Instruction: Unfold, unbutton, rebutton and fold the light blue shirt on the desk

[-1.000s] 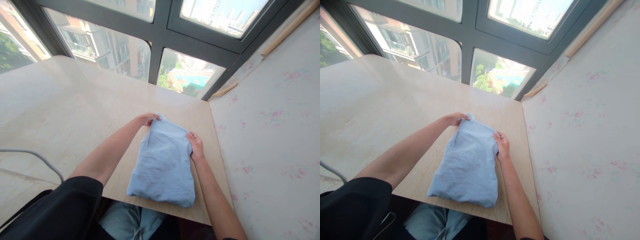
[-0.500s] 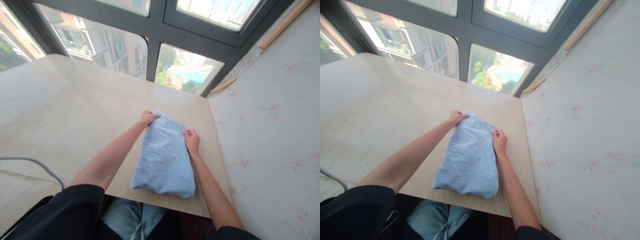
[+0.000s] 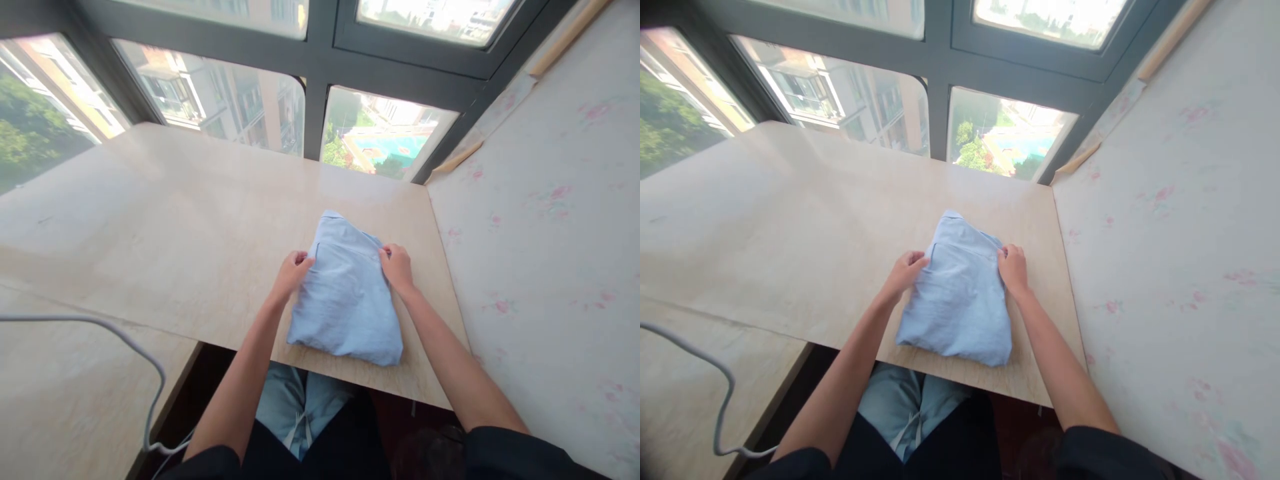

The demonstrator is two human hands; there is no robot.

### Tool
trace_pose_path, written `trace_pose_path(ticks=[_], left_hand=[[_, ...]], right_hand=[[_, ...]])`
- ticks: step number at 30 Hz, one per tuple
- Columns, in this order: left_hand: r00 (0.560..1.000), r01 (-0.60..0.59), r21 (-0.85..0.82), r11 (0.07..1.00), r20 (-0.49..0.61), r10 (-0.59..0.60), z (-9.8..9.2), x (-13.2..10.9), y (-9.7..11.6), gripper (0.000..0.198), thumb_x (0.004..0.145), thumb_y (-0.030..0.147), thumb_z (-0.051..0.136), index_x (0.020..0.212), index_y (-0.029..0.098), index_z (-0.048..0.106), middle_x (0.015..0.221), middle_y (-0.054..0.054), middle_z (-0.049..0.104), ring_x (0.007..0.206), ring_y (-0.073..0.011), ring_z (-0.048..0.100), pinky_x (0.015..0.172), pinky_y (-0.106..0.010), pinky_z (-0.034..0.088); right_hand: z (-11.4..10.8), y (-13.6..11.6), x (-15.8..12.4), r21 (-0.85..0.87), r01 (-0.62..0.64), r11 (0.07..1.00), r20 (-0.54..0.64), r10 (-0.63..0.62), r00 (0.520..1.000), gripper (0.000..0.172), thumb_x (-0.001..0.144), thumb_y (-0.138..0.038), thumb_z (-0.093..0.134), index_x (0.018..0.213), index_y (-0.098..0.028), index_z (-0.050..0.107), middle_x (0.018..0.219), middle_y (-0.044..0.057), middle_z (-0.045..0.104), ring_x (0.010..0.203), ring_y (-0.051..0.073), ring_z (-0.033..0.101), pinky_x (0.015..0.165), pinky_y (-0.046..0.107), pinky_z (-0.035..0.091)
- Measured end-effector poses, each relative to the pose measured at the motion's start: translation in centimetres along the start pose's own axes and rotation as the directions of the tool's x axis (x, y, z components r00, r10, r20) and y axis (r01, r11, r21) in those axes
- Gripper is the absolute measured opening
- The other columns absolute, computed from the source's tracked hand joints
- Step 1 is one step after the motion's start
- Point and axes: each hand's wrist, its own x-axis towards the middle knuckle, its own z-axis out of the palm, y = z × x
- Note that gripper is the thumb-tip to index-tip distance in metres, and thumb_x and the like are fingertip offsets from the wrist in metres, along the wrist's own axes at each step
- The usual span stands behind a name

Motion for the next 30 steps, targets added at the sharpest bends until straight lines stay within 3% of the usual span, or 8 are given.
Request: trace_pose_path(ticks=[3, 6, 10, 12, 17, 20, 28, 30], left_hand=[[0.999, 0.005, -0.039, 0.999, 0.053, -0.003, -1.1, -4.2, -1.6, 0.041, 0.08, 0.033, 0.063, 0.114, 0.012, 0.059, 0.117, -0.015, 0.067, 0.107, -0.0231, 0.065, 0.094, -0.037, 0.05], [0.998, -0.025, 0.002, 1.0, 0.061, 0.025, -1.7, -8.1, -2.8, 0.047, 0.08, 0.037, 0.065, 0.121, 0.015, 0.058, 0.125, -0.015, 0.064, 0.114, -0.0258, 0.062, 0.098, -0.04, 0.049], [0.995, -0.078, 0.136, 0.988, 0.076, 0.068, -2.2, -12.0, -3.4, 0.062, 0.078, 0.043, 0.069, 0.132, 0.017, 0.053, 0.136, -0.016, 0.057, 0.121, -0.0305, 0.058, 0.1, -0.047, 0.048], [0.985, -0.165, 0.244, 0.956, 0.098, 0.145, -2.5, -13.2, -3.4, 0.068, 0.077, 0.04, 0.071, 0.138, 0.019, 0.049, 0.139, -0.016, 0.054, 0.126, -0.0309, 0.054, 0.104, -0.049, 0.045], [0.908, -0.416, 0.493, 0.764, 0.27, 0.32, -2.6, -14.4, -3.8, 0.086, 0.073, 0.023, 0.077, 0.149, 0.025, 0.037, 0.152, -0.017, 0.037, 0.127, -0.0312, 0.052, 0.105, -0.049, 0.046], [0.86, -0.509, 0.591, 0.626, 0.327, 0.392, -2.4, -14.4, -4.6, 0.081, 0.075, 0.015, 0.072, 0.149, 0.028, 0.038, 0.155, -0.019, 0.03, 0.119, -0.0323, 0.058, 0.098, -0.051, 0.05], [0.669, -0.647, 0.622, 0.44, 0.187, 0.719, -2.7, -14.4, -7.0, 0.046, 0.086, 0.007, 0.051, 0.125, 0.028, 0.064, 0.136, -0.01, 0.059, 0.117, -0.0244, 0.06, 0.093, -0.041, 0.055], [0.669, -0.641, 0.611, 0.465, 0.147, 0.729, -2.8, -14.9, -7.3, 0.039, 0.09, 0.011, 0.05, 0.12, 0.028, 0.067, 0.132, -0.009, 0.062, 0.116, -0.0227, 0.061, 0.092, -0.039, 0.055]], right_hand=[[-0.8, -1.3, -0.1, -0.102, 0.033, 0.994, -0.015, -0.034, 0.999, 0.034, 0.084, -0.025, 0.05, 0.111, -0.011, 0.063, 0.113, 0.021, 0.061, 0.104, 0.03, 0.058, 0.093, 0.046, 0.046], [-1.2, -3.8, -0.4, -0.131, 0.189, 0.973, -0.002, -0.191, 0.982, 0.037, 0.089, -0.029, 0.047, 0.119, -0.011, 0.061, 0.123, 0.022, 0.058, 0.118, 0.032, 0.053, 0.1, 0.048, 0.043], [0.5, -6.7, -0.8, -0.124, 0.391, 0.912, 0.094, -0.381, 0.92, 0.047, 0.095, -0.042, 0.042, 0.129, -0.013, 0.056, 0.141, 0.02, 0.049, 0.132, 0.032, 0.043, 0.108, 0.049, 0.037], [1.9, -6.9, -0.8, -0.126, 0.417, 0.9, 0.165, -0.395, 0.904, 0.053, 0.096, -0.048, 0.04, 0.135, -0.014, 0.053, 0.146, 0.019, 0.045, 0.137, 0.032, 0.039, 0.111, 0.049, 0.034], [4.6, -4.8, -0.6, -0.138, 0.342, 0.929, 0.247, -0.302, 0.921, 0.07, 0.097, -0.059, 0.028, 0.144, -0.01, 0.044, 0.152, 0.022, 0.039, 0.142, 0.034, 0.032, 0.113, 0.053, 0.029], [4.7, -3.6, -0.3, -0.13, 0.368, 0.921, 0.264, -0.326, 0.908, 0.072, 0.098, -0.061, 0.022, 0.148, -0.011, 0.04, 0.154, 0.02, 0.037, 0.144, 0.033, 0.031, 0.114, 0.053, 0.028], [3.2, -1.1, 0.5, -0.213, 0.466, 0.859, 0.348, -0.379, 0.858, 0.065, 0.1, -0.054, 0.016, 0.15, -0.017, 0.038, 0.155, 0.013, 0.037, 0.144, 0.027, 0.032, 0.117, 0.051, 0.025], [3.0, -0.3, 0.6, -0.224, 0.442, 0.869, 0.331, -0.359, 0.873, 0.066, 0.1, -0.055, 0.016, 0.149, -0.018, 0.04, 0.154, 0.014, 0.04, 0.143, 0.028, 0.033, 0.117, 0.052, 0.026]])
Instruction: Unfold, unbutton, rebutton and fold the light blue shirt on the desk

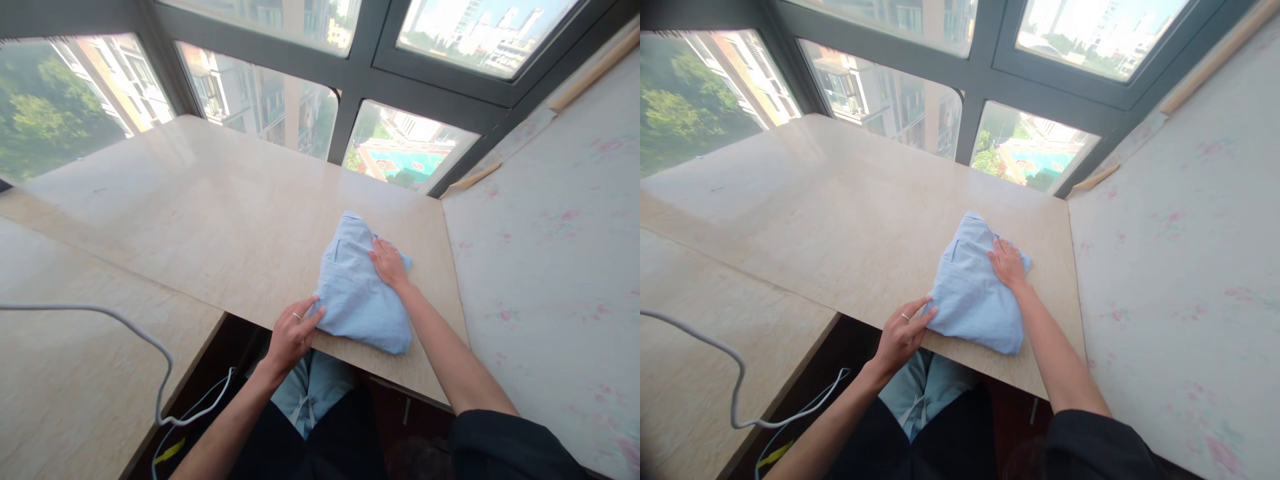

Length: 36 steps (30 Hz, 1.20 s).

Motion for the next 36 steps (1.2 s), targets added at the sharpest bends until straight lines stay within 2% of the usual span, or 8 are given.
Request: trace_pose_path(ticks=[7, 11, 15, 18, 21, 25, 30, 36], left_hand=[[0.937, 0.347, -0.013, 0.938, 0.046, -0.346, 0.7, -0.2, 1.7, 0.041, 0.085, 0.018, 0.053, 0.124, 0.025, 0.062, 0.128, -0.01, 0.063, 0.115, -0.0245, 0.061, 0.097, -0.04, 0.052], [0.908, 0.411, 0.051, 0.91, 0.059, -0.414, 1.3, 1.3, 2.4, 0.063, 0.074, 0.012, 0.056, 0.136, 0.016, 0.048, 0.126, -0.016, 0.062, 0.119, -0.0312, 0.056, 0.101, -0.047, 0.047], [0.862, 0.477, 0.094, 0.874, 0.141, -0.486, 1.4, 2.3, 2.5, 0.059, 0.074, 0.013, 0.054, 0.133, 0.015, 0.051, 0.109, -0.014, 0.069, 0.104, -0.0318, 0.063, 0.092, -0.044, 0.05], [0.826, 0.549, 0.015, 0.835, 0.145, -0.545, 1.5, 2.4, 2.5, 0.06, 0.075, 0.016, 0.054, 0.135, 0.017, 0.049, 0.115, -0.014, 0.068, 0.103, -0.0321, 0.065, 0.089, -0.043, 0.051], [0.81, 0.586, -0.16, 0.795, 0.09, -0.579, 1.6, 2.3, 2.5, 0.063, 0.072, 0.015, 0.055, 0.135, 0.019, 0.049, 0.126, -0.012, 0.065, 0.111, -0.03, 0.063, 0.092, -0.04, 0.05], [0.751, 0.638, -0.336, 0.693, 0.071, -0.656, 1.4, 2.5, 2.8, 0.059, 0.071, 0.019, 0.058, 0.13, 0.017, 0.053, 0.106, -0.009, 0.07, 0.095, -0.0248, 0.067, 0.083, -0.034, 0.053], [0.72, 0.674, -0.404, 0.618, 0.177, -0.67, 0.9, 2.9, 3.4, 0.057, 0.068, 0.015, 0.05, 0.125, 0.015, 0.057, 0.091, -0.005, 0.07, 0.07, -0.0194, 0.065, 0.064, -0.029, 0.053], [0.737, 0.662, -0.332, 0.672, 0.125, -0.664, 0.9, 2.4, 2.8, 0.069, 0.062, 0.007, 0.043, 0.128, 0.017, 0.058, 0.113, -0.008, 0.069, 0.102, -0.0252, 0.064, 0.088, -0.036, 0.053]], right_hand=[[0.5, 1.5, 0.0, 0.151, -0.006, 0.989, -0.04, 0.012, 0.999, 0.073, 0.098, -0.062, 0.012, 0.144, -0.017, 0.046, 0.15, 0.013, 0.045, 0.143, 0.027, 0.034, 0.116, 0.051, 0.028], [0.2, 1.6, 0.1, 0.215, -0.041, 0.976, -0.003, 0.042, 0.999, 0.078, 0.096, -0.066, 0.012, 0.146, -0.016, 0.043, 0.153, 0.014, 0.041, 0.146, 0.027, 0.029, 0.118, 0.051, 0.025], [-0.6, 1.2, -1.6, 0.291, -0.136, 0.947, 0.002, 0.141, 0.99, 0.09, 0.09, -0.076, 0.016, 0.151, -0.012, 0.033, 0.157, 0.017, 0.032, 0.148, 0.03, 0.023, 0.119, 0.053, 0.022], [-1.2, 0.1, -4.7, 0.325, -0.175, 0.929, -0.067, 0.207, 0.976, 0.097, 0.088, -0.079, 0.019, 0.151, -0.006, 0.029, 0.156, 0.024, 0.03, 0.147, 0.032, 0.024, 0.119, 0.054, 0.021], [-1.4, -1.6, -8.5, 0.342, -0.187, 0.921, -0.118, 0.239, 0.964, 0.093, 0.088, -0.077, 0.028, 0.152, -0.01, 0.027, 0.155, 0.024, 0.031, 0.146, 0.032, 0.027, 0.117, 0.056, 0.024], [-0.8, -2.5, -11.9, 0.33, -0.182, 0.926, -0.088, 0.222, 0.971, 0.087, 0.09, -0.073, 0.033, 0.152, -0.012, 0.028, 0.154, 0.023, 0.034, 0.144, 0.033, 0.03, 0.115, 0.057, 0.028], [-0.3, -1.4, -12.0, 0.254, -0.185, 0.949, -0.055, 0.205, 0.977, 0.076, 0.094, -0.067, 0.027, 0.147, -0.013, 0.039, 0.149, 0.02, 0.044, 0.141, 0.034, 0.036, 0.113, 0.058, 0.029], [-1.2, -0.4, -11.4, 0.17, -0.176, 0.97, -0.027, 0.183, 0.983, 0.061, 0.098, -0.054, 0.027, 0.14, -0.016, 0.05, 0.148, 0.017, 0.047, 0.139, 0.031, 0.04, 0.111, 0.056, 0.032]])
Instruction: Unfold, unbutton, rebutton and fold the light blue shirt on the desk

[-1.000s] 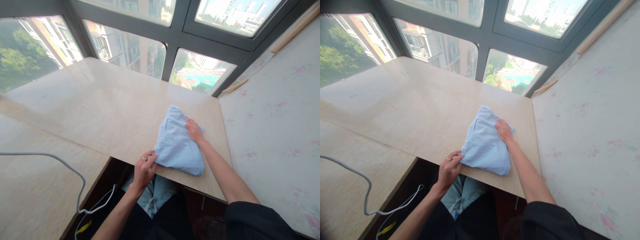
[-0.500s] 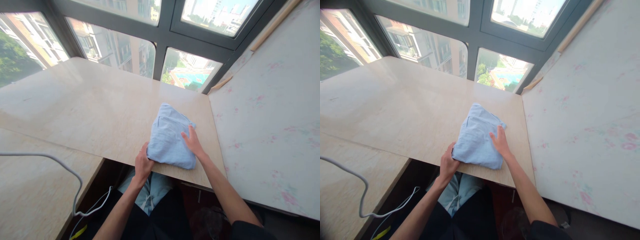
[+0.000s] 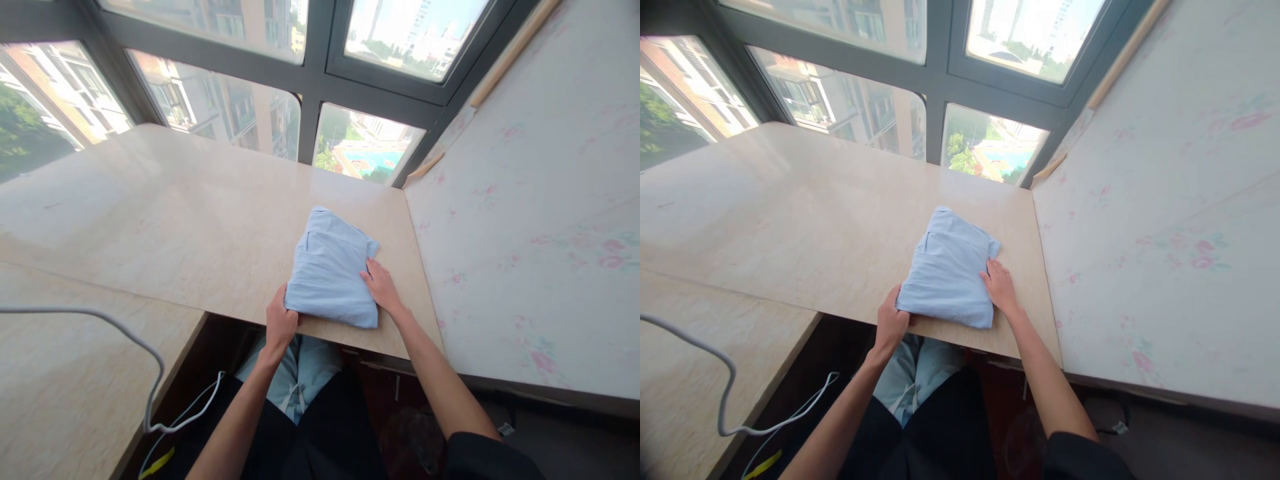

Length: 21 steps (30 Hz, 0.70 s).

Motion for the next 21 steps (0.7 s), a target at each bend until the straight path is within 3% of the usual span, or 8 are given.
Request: trace_pose_path(ticks=[5, 8, 10, 12, 15, 17, 19, 21], left_hand=[[0.995, -0.098, 0.044, 0.994, 0.02, 0.097, -0.5, -0.4, -0.7, 0.078, 0.062, 0.006, 0.042, 0.139, 0.015, 0.052, 0.13, -0.013, 0.061, 0.116, -0.0268, 0.059, 0.098, -0.04, 0.049], [0.978, -0.084, 0.0, 0.996, 0.194, 0.082, -1.8, -0.6, -1.0, 0.078, 0.065, 0.007, 0.042, 0.142, 0.016, 0.05, 0.104, -0.01, 0.072, 0.093, -0.0232, 0.068, 0.087, -0.038, 0.055], [0.935, -0.074, -0.012, 0.997, 0.348, 0.074, -3.2, -0.4, -1.3, 0.076, 0.067, 0.008, 0.041, 0.141, 0.018, 0.051, 0.087, -0.006, 0.073, 0.078, -0.0211, 0.069, 0.081, -0.036, 0.056], [0.899, -0.114, 0.044, 0.993, 0.431, 0.084, -4.6, 0.4, -1.3, 0.069, 0.067, 0.01, 0.043, 0.134, 0.019, 0.059, 0.088, -0.006, 0.074, 0.082, -0.0222, 0.07, 0.085, -0.037, 0.055], [0.944, -0.168, 0.236, 0.957, 0.318, 0.087, -5.8, 2.4, -0.3, 0.054, 0.069, 0.012, 0.046, 0.118, 0.016, 0.068, 0.111, -0.011, 0.072, 0.11, -0.0273, 0.064, 0.101, -0.04, 0.047], [0.974, -0.174, 0.336, 0.926, 0.195, 0.112, -5.2, 3.9, 1.3, 0.049, 0.076, 0.015, 0.044, 0.121, 0.012, 0.065, 0.122, -0.015, 0.067, 0.119, -0.0288, 0.059, 0.106, -0.042, 0.043], [0.963, -0.26, 0.368, 0.893, 0.166, 0.212, -3.6, 5.3, 3.1, 0.049, 0.085, 0.022, 0.044, 0.13, 0.011, 0.057, 0.131, -0.018, 0.061, 0.124, -0.0293, 0.056, 0.107, -0.044, 0.041], [0.916, -0.397, 0.375, 0.838, 0.218, 0.337, -1.4, 6.5, 4.7, 0.054, 0.089, 0.034, 0.048, 0.138, 0.011, 0.048, 0.142, -0.021, 0.051, 0.135, -0.0319, 0.045, 0.111, -0.047, 0.036]], right_hand=[[-0.3, 0.2, -0.3, -0.065, 0.001, 0.998, 0.024, 0.001, 1.0, 0.054, 0.099, -0.043, 0.031, 0.138, -0.014, 0.053, 0.15, 0.016, 0.045, 0.14, 0.032, 0.038, 0.112, 0.056, 0.029], [-0.4, 0.3, -0.2, -0.037, 0.0, 0.999, 0.027, 0.002, 1.0, 0.05, 0.097, -0.04, 0.035, 0.136, -0.016, 0.055, 0.149, 0.015, 0.047, 0.14, 0.031, 0.039, 0.111, 0.057, 0.031], [-0.8, 0.5, 0.1, 0.006, 0.005, 1.0, 0.029, -0.005, 1.0, 0.048, 0.096, -0.039, 0.038, 0.133, -0.017, 0.059, 0.146, 0.015, 0.05, 0.138, 0.03, 0.042, 0.11, 0.056, 0.034], [-1.5, 0.8, 0.7, 0.069, -0.015, 0.998, 0.042, 0.012, 0.999, 0.044, 0.094, -0.04, 0.042, 0.126, -0.019, 0.064, 0.14, 0.014, 0.057, 0.134, 0.028, 0.048, 0.109, 0.052, 0.038], [-2.8, 1.1, 2.0, 0.132, -0.075, 0.988, 0.063, 0.068, 0.996, 0.042, 0.095, -0.046, 0.04, 0.115, -0.022, 0.069, 0.123, 0.011, 0.069, 0.12, 0.026, 0.061, 0.102, 0.047, 0.046], [-3.4, 0.8, 3.2, 0.13, -0.096, 0.987, 0.055, 0.089, 0.994, 0.047, 0.096, -0.051, 0.037, 0.116, -0.021, 0.068, 0.119, 0.011, 0.07, 0.115, 0.026, 0.064, 0.099, 0.045, 0.048], [-3.6, 0.0, 4.6, 0.113, -0.071, 0.991, 0.017, 0.069, 0.997, 0.053, 0.095, -0.054, 0.037, 0.122, -0.017, 0.064, 0.125, 0.015, 0.066, 0.12, 0.027, 0.06, 0.103, 0.045, 0.045], [-3.1, -1.3, 6.0, 0.089, -0.016, 0.996, -0.031, 0.019, 0.999, 0.058, 0.095, -0.055, 0.038, 0.128, -0.012, 0.06, 0.135, 0.019, 0.058, 0.13, 0.028, 0.052, 0.109, 0.044, 0.04]])
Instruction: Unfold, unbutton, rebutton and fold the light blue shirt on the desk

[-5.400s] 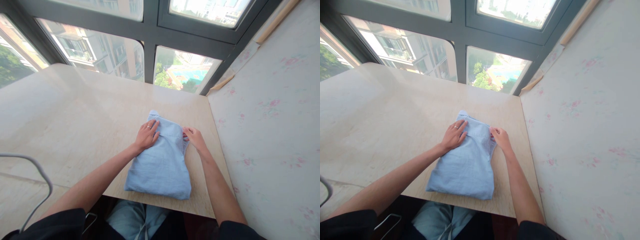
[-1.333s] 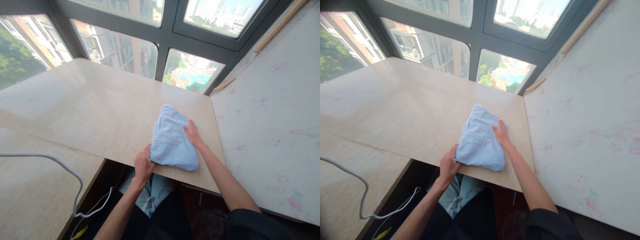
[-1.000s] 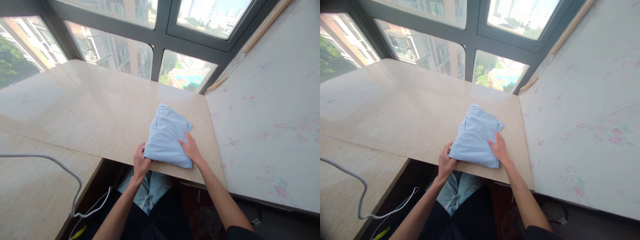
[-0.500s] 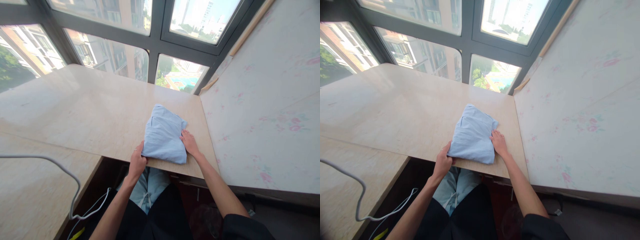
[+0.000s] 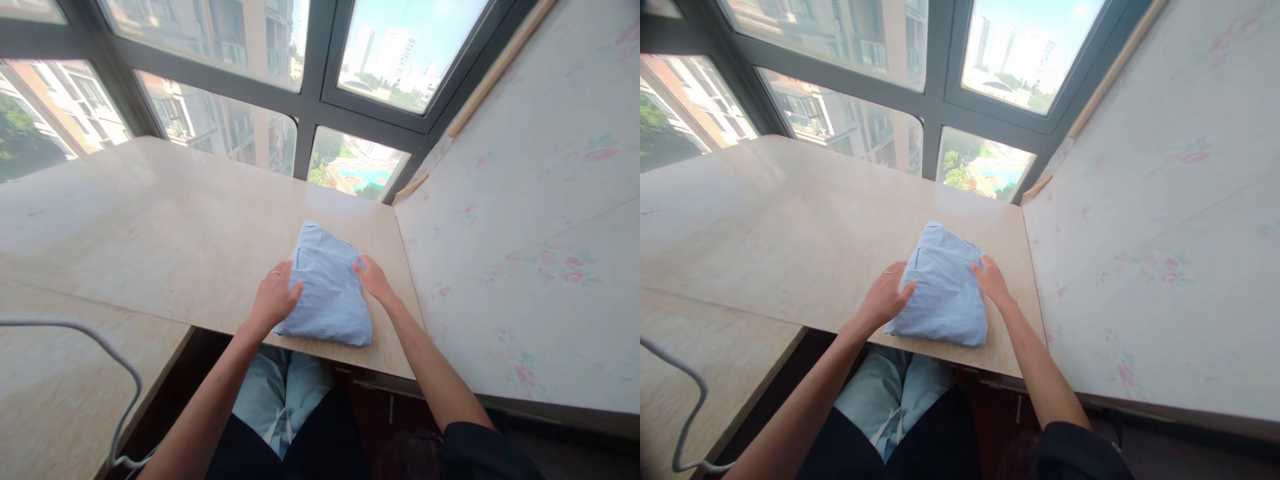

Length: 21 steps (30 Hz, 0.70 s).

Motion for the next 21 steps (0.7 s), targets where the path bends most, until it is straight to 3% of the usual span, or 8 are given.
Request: trace_pose_path(ticks=[4, 9, 14, 17, 21], left_hand=[[0.986, -0.116, 0.094, 0.989, 0.128, 0.104, 3.4, 3.0, 1.7, 0.071, 0.087, 0.046, 0.057, 0.145, 0.009, 0.039, 0.156, -0.024, 0.028, 0.148, -0.0372, 0.017, 0.117, -0.057, 0.018], [0.971, -0.179, 0.193, 0.965, 0.191, 0.142, 5.5, 3.3, 1.1, 0.075, 0.089, 0.051, 0.054, 0.147, 0.006, 0.038, 0.158, -0.024, 0.022, 0.15, -0.036, 0.011, 0.118, -0.056, 0.01], [0.974, -0.206, 0.255, 0.945, 0.146, 0.173, 5.8, 2.2, 0.3, 0.072, 0.092, 0.053, 0.048, 0.149, 0.01, 0.037, 0.159, -0.02, 0.024, 0.15, -0.0335, 0.014, 0.119, -0.054, 0.015], [0.971, -0.235, 0.308, 0.922, 0.109, 0.211, 6.4, 1.8, -0.1, 0.071, 0.093, 0.053, 0.044, 0.15, 0.011, 0.035, 0.16, -0.018, 0.024, 0.15, -0.0326, 0.015, 0.12, -0.053, 0.017], [0.96, -0.281, 0.372, 0.885, 0.091, 0.266, 7.1, 1.3, -0.7, 0.068, 0.094, 0.053, 0.042, 0.15, 0.014, 0.036, 0.16, -0.015, 0.025, 0.15, -0.0317, 0.015, 0.12, -0.054, 0.017]], right_hand=[[2.5, -3.4, 2.4, -0.048, 0.103, 0.994, -0.01, -0.104, 0.995, 0.062, 0.096, -0.054, 0.038, 0.139, -0.011, 0.049, 0.15, 0.02, 0.042, 0.143, 0.029, 0.035, 0.116, 0.047, 0.029], [5.3, -7.4, 6.0, -0.049, 0.194, 0.98, 0.055, -0.191, 0.98, 0.057, 0.097, -0.048, 0.04, 0.142, -0.012, 0.044, 0.153, 0.018, 0.039, 0.144, 0.03, 0.031, 0.117, 0.048, 0.025], [5.9, -9.1, 10.8, -0.1, 0.173, 0.98, 0.074, -0.166, 0.983, 0.038, 0.098, -0.035, 0.044, 0.13, -0.016, 0.052, 0.134, 0.015, 0.059, 0.126, 0.027, 0.051, 0.106, 0.042, 0.038], [5.5, -8.7, 12.9, -0.136, 0.17, 0.976, 0.11, -0.156, 0.982, 0.031, 0.099, -0.031, 0.044, 0.125, -0.017, 0.053, 0.122, 0.013, 0.066, 0.113, 0.024, 0.06, 0.092, 0.033, 0.044], [4.8, -7.7, 14.4, -0.161, 0.201, 0.966, 0.178, -0.171, 0.969, 0.029, 0.102, -0.038, 0.04, 0.12, -0.022, 0.057, 0.105, 0.008, 0.073, 0.098, 0.023, 0.067, 0.076, 0.027, 0.043]])
